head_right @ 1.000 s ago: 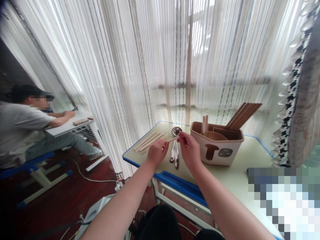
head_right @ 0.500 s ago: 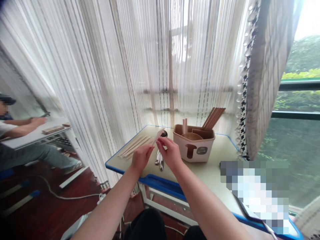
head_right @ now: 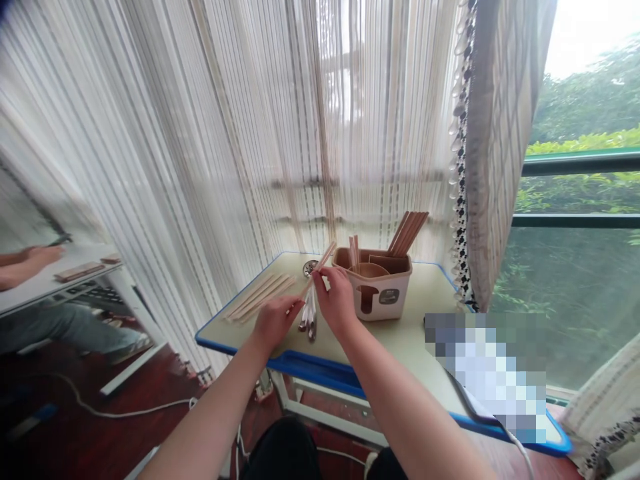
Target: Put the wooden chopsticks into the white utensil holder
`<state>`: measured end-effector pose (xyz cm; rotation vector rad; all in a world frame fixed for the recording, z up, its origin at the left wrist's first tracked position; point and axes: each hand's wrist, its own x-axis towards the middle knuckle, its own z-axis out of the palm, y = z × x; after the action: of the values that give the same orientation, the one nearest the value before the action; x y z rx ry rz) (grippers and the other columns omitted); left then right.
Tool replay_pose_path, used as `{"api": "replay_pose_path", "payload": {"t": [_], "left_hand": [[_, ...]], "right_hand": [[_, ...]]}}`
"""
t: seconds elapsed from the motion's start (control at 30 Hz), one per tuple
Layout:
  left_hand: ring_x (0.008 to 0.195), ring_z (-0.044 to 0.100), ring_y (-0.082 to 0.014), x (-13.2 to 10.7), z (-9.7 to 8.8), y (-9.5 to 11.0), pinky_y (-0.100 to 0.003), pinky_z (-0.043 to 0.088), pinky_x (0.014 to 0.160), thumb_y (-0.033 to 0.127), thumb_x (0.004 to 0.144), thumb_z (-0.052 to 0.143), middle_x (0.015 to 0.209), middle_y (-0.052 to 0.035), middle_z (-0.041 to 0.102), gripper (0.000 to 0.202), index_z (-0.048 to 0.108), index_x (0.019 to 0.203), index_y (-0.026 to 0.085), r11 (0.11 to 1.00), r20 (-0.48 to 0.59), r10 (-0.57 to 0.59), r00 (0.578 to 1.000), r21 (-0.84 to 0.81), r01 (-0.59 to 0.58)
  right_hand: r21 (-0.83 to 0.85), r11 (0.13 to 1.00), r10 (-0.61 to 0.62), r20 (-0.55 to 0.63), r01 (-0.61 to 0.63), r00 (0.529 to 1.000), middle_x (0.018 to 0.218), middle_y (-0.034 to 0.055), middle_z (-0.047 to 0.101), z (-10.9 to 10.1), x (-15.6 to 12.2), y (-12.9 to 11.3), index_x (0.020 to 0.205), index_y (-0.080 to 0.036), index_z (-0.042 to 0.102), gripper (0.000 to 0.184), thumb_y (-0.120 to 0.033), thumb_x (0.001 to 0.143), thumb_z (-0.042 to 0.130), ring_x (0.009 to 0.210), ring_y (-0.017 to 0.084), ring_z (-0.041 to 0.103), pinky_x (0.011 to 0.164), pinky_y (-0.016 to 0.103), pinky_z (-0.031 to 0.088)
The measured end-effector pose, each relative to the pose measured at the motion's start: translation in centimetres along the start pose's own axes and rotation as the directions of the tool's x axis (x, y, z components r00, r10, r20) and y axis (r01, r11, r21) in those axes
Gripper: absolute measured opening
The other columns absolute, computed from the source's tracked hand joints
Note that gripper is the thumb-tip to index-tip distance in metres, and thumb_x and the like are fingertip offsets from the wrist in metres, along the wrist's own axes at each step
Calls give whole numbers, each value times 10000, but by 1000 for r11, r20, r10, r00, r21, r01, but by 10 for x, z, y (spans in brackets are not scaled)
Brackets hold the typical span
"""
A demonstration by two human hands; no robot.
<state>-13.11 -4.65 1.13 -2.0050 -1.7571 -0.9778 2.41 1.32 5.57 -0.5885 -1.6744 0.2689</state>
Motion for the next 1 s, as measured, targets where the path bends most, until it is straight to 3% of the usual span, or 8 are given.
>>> {"api": "replay_pose_path", "payload": {"t": [0.33,0.47,0.6,0.77,0.87,1.0], "left_hand": [[749,625,-149,-1,2,-1,-233,427,693,375,899,388,806,-42,691,321,672,895,225,998,23,2,1000,-58,0],[657,612,-133,0,2,-3,-229,431,661,431,862,439,779,-36,696,346,658,1006,205,988,-10,-81,997,-130,79],[610,600,-140,3,3,-7,-227,424,619,452,856,415,648,-29,669,380,680,874,180,962,-81,-224,971,-180,207],[583,588,-142,10,7,-6,-231,414,600,448,846,424,624,-15,654,355,668,864,191,963,-95,-223,970,-175,204],[564,573,-135,11,11,-8,-233,414,603,439,840,435,606,-1,637,332,663,877,200,967,-85,-210,974,-163,194],[530,552,-130,11,15,-11,-237,416,585,432,829,452,560,11,604,312,659,872,202,960,-83,-237,968,-174,219]], "right_hand": [[25,1000,-3,127,0,992,798,33,643,-1,3,2,840,-214,609,114,-284,835,520,764,174,583,678,300,475],[-5,987,-163,22,163,986,877,52,630,-18,7,-4,887,-217,560,113,-223,859,450,834,186,573,761,346,471],[-159,941,-326,-189,299,926,899,61,603,-42,12,-9,855,-226,503,118,-169,855,400,888,209,559,832,402,442],[-301,936,-307,-451,181,838,933,85,560,-62,22,0,957,-214,469,140,-193,875,358,919,223,540,829,417,443],[-315,949,-182,-464,31,867,940,93,587,-66,31,10,924,-208,503,162,-220,889,345,905,228,523,825,412,433],[-360,927,-29,-354,-107,935,842,76,643,-66,41,22,892,-206,588,205,-248,876,388,869,234,510,805,386,418]]}}
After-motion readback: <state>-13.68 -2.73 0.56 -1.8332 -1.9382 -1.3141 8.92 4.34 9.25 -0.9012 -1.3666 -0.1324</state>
